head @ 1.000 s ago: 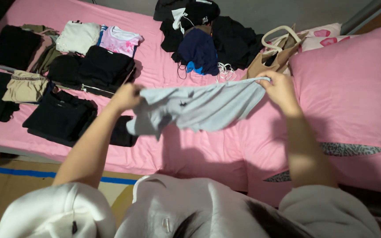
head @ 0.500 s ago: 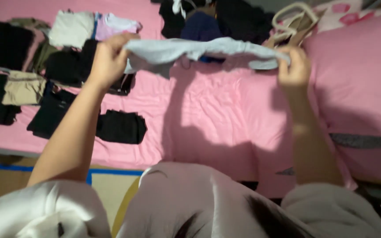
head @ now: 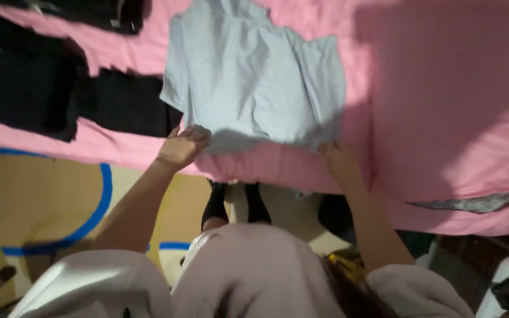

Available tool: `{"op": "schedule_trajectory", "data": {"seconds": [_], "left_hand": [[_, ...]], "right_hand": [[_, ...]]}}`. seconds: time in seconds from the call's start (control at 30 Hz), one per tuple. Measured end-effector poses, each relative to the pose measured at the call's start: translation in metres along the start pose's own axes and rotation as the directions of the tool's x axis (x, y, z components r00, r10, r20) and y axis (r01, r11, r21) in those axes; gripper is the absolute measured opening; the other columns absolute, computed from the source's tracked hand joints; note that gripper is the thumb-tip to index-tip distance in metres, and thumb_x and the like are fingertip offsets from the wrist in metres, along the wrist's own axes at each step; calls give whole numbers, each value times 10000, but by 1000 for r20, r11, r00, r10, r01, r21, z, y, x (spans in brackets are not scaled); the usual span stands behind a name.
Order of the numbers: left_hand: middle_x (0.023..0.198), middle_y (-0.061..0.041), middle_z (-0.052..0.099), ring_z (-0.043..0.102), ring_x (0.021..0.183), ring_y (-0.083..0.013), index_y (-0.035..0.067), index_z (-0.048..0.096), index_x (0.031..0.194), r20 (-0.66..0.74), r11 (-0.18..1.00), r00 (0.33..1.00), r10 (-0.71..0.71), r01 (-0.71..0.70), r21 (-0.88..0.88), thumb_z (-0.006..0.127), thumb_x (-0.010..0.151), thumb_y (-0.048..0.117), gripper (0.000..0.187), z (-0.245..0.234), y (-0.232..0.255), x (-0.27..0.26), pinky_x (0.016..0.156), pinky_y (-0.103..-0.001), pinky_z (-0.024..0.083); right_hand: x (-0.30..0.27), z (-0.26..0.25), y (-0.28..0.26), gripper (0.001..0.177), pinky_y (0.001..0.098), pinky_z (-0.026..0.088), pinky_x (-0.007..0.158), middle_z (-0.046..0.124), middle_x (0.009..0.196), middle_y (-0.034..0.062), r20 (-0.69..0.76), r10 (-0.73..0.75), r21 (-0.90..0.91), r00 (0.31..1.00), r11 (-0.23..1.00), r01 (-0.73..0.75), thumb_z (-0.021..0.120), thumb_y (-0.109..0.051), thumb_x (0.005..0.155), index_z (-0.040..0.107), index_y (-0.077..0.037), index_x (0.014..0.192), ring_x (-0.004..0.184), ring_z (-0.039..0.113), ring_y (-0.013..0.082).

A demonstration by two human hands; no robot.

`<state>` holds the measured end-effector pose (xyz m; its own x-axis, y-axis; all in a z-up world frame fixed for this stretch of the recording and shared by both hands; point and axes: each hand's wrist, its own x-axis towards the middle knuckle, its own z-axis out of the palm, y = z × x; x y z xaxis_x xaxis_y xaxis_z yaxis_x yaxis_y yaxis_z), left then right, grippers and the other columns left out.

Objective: The person folds several garments on a bed, including black shorts, a black long-sleeved top, and a light gray t-shirt. Each item is smoothed, folded into a compact rectangle, and placed in a neat stack on the pink bedsheet.

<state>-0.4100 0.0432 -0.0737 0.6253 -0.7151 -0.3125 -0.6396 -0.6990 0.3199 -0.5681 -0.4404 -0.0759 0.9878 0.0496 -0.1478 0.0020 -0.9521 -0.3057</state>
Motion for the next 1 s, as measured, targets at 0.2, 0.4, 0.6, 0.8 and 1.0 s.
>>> {"op": "schedule_trajectory", "data": {"seconds": [0.2,0.4,0.6,0.8,1.0], "left_hand": [[1431,9,547,427,1433,-229,248,638,1296,146,995,988,-50,36,98,609,876,125,439,41,19,-38,1175,-596,350],[1138,-67,703,655,1109,-283,166,714,1035,295,977,940,-172,201,-72,615,963,191,125,69,-11,-21,1053,-595,412],[798,-64,597,490,711,-163,-20,669,919,124,211,845,-520,268,-940,764,1009,304,350,40,-70,59,623,-359,403],[892,-103,718,665,804,-195,-22,655,1139,-84,515,865,-495,214,-830,828,862,355,500,41,-49,68,723,-361,550],[950,-255,722,681,886,-448,31,665,1172,-269,763,774,-573,386,-518,702,988,363,381,39,-31,47,780,-515,537]], "right_hand": [[-38,43,-1,404,512,504,836,728,1051,162,90,85,-102,992,992,-76,582,-82,804,780,-189,1139,961,668,374],[-42,67,55,350,463,518,846,739,1053,162,111,71,185,991,979,-91,640,-64,791,768,-140,1107,992,692,370],[23,103,138,299,383,510,801,705,1014,106,191,370,641,909,655,-401,630,-200,937,722,-47,1177,903,632,247],[46,146,139,338,381,508,798,687,988,115,40,489,657,871,644,-392,600,-312,1054,681,9,1123,907,615,209],[21,152,117,366,521,477,842,650,1093,294,-166,509,420,845,812,-406,509,-317,1138,628,23,1202,971,619,460]]}}
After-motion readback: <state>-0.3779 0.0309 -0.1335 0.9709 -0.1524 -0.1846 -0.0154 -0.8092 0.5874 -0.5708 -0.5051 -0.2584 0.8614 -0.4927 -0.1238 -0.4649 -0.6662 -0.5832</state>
